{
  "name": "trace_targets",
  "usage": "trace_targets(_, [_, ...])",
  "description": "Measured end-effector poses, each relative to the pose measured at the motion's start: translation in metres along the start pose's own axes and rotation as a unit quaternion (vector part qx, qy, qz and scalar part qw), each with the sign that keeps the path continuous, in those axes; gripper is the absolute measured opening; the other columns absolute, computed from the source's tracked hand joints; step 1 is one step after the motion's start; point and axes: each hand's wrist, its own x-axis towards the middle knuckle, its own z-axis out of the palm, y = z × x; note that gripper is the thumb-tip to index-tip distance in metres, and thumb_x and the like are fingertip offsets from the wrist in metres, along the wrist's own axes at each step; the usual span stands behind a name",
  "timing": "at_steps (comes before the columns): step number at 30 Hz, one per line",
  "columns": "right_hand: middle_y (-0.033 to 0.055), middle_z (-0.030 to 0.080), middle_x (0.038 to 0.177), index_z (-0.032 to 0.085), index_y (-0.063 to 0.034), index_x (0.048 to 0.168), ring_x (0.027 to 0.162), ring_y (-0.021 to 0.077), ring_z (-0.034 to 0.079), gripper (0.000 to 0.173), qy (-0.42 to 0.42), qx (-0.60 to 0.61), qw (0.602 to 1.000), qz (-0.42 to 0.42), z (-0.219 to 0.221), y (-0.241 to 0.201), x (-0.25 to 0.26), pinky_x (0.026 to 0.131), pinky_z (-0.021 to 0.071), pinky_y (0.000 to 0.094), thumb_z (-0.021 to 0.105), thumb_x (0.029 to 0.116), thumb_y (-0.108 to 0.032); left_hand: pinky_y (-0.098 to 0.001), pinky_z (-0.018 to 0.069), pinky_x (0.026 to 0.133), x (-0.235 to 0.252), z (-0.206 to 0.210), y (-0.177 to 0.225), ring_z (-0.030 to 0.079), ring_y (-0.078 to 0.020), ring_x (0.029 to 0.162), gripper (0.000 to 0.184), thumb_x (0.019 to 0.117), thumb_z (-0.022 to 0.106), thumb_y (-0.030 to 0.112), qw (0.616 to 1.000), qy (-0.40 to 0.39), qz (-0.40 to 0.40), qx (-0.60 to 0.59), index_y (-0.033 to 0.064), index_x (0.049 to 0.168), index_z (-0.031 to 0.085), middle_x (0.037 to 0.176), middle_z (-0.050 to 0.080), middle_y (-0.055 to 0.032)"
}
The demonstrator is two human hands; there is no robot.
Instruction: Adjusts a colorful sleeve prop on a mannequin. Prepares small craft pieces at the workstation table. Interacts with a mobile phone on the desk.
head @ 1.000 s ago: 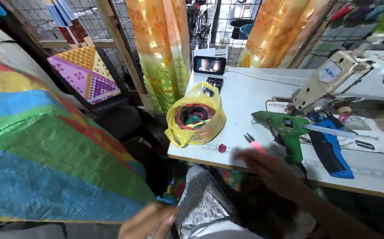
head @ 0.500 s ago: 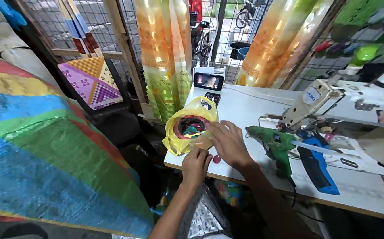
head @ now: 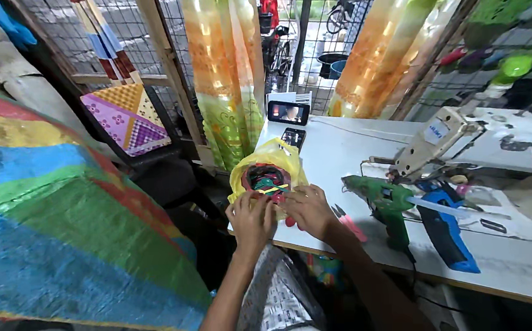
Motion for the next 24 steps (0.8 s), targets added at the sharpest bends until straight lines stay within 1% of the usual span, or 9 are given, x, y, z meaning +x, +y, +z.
trace_targets(2, [0.0122, 0.065, 0.137, 0.075, -0.0192, 0.125, 0.137, 0.0426, 0.05, 0.031, 0.027, -0.017, 0.999, -0.008, 0.005, 0.002, -0.003, 0.113, 0.0265, 0.0709, 0.051, 0.1064, -0.024, -0.0711, 0.0374, 0.1, 0.02, -0.011, -0.004, 0.054, -0.0485, 0.126, 0.022, 0.0957, 0.069, 0.02, 0.995, -0.094, -0.021, 0.017, 0.0139, 0.115, 0.078, 0.127, 0.065, -0.0231])
trace_targets(4, [0.0132, 0.066, 0.135, 0.076, -0.0195, 0.125, 0.134, 0.0441, 0.052, 0.03, 0.048, -0.021, 0.999, -0.015, 0.01, 0.004, -0.007, 0.11, 0.0299, 0.0715, 0.052, 0.1055, -0.022, -0.0698, 0.0361, 0.101, 0.035, -0.013, -0.011, 0.052, -0.0481, 0.128, 0.022, 0.0936, 0.072, 0.019, 0.987, -0.159, -0.013, 0.022, 0.0148, 0.114, 0.079, 0.128, 0.064, -0.0232])
trace_targets(9, [0.011, 0.071, 0.127, 0.076, -0.0142, 0.123, 0.131, 0.0405, 0.055, 0.034, 0.086, 0.036, 0.996, -0.001, 0.005, 0.001, -0.003, 0.112, 0.0282, 0.0703, 0.052, 0.1062, -0.031, -0.0681, 0.037, 0.101, 0.049, -0.016, -0.02, 0.055, -0.0436, 0.126, 0.017, 0.0928, 0.074, 0.019, 0.979, -0.198, 0.046, 0.024, 0.0114, 0.107, 0.08, 0.123, 0.068, -0.0192])
trace_targets(12, [0.013, 0.074, 0.109, 0.079, -0.0121, 0.111, 0.112, 0.0395, 0.064, 0.02, 0.151, -0.021, 0.988, -0.019, 0.001, 0.001, 0.019, 0.103, 0.039, 0.0666, 0.064, 0.0993, -0.014, -0.0668, 0.0372, 0.102, 0.05, -0.016, -0.019, 0.056, -0.0414, 0.126, 0.016, 0.0941, 0.072, 0.018, 0.976, -0.206, 0.06, 0.033, 0.0096, 0.105, 0.08, 0.121, 0.069, -0.0167])
trace_targets(14, [0.0161, 0.07, 0.112, 0.08, -0.0132, 0.108, 0.111, 0.0415, 0.06, 0.02, 0.084, -0.081, 0.993, -0.031, -0.005, 0.003, 0.039, 0.101, 0.0372, 0.0674, 0.069, 0.0932, -0.005, -0.066, 0.0393, 0.1, 0.048, -0.013, -0.021, 0.06, -0.0401, 0.123, 0.014, 0.0938, 0.072, 0.018, 0.977, -0.189, 0.081, 0.044, 0.0084, 0.101, 0.079, 0.117, 0.071, -0.0154])
trace_targets(16, [0.0155, 0.068, 0.115, 0.081, -0.0146, 0.104, 0.114, 0.0411, 0.057, 0.017, 0.019, -0.111, 0.992, -0.05, -0.007, 0.006, 0.055, 0.1, 0.0372, 0.0663, 0.071, 0.0926, -0.008, -0.0641, 0.0415, 0.098, 0.045, -0.009, -0.024, 0.062, -0.0384, 0.119, 0.014, 0.0944, 0.071, 0.019, 0.978, -0.178, 0.098, 0.053, 0.0074, 0.098, 0.078, 0.114, 0.072, -0.0144])
trace_targets(18, [0.0148, 0.068, 0.114, 0.08, -0.0122, 0.101, 0.115, 0.0404, 0.056, 0.012, 0.01, -0.064, 0.996, -0.056, -0.015, 0.006, 0.063, 0.099, 0.0371, 0.0642, 0.071, 0.0948, -0.014, -0.0637, 0.043, 0.097, 0.043, -0.009, -0.026, 0.064, -0.038, 0.116, 0.016, 0.0959, 0.069, 0.019, 0.978, -0.177, 0.098, 0.052, 0.0061, 0.1, 0.078, 0.113, 0.073, -0.0146])
trace_targets(21, [0.0164, 0.071, 0.11, 0.077, -0.003, 0.106, 0.107, 0.0347, 0.063, 0.016, 0.098, 0.125, 0.987, -0.007, -0.026, 0.003, 0.062, 0.097, 0.0468, 0.0563, 0.067, 0.098, -0.012, -0.0647, 0.0426, 0.098, 0.042, -0.014, -0.025, 0.065, -0.039, 0.116, 0.019, 0.0983, 0.064, 0.018, 0.979, -0.188, 0.073, 0.033, 0.0039, 0.104, 0.077, 0.115, 0.073, -0.0165])
trace_targets(24, [0.0131, 0.07, 0.098, 0.067, 0.0008, 0.111, 0.081, 0.0189, 0.066, 0.019, 0.207, 0.329, 0.918, 0.084, -0.035, -0.001, 0.055, 0.076, 0.0565, 0.0381, 0.063, 0.1021, -0.015, -0.064, 0.0423, 0.099, 0.044, -0.018, -0.021, 0.066, -0.0392, 0.113, 0.02, 0.099, 0.064, 0.017, 0.981, -0.185, 0.051, 0.001, 0.0025, 0.106, 0.076, 0.113, 0.073, -0.0176])
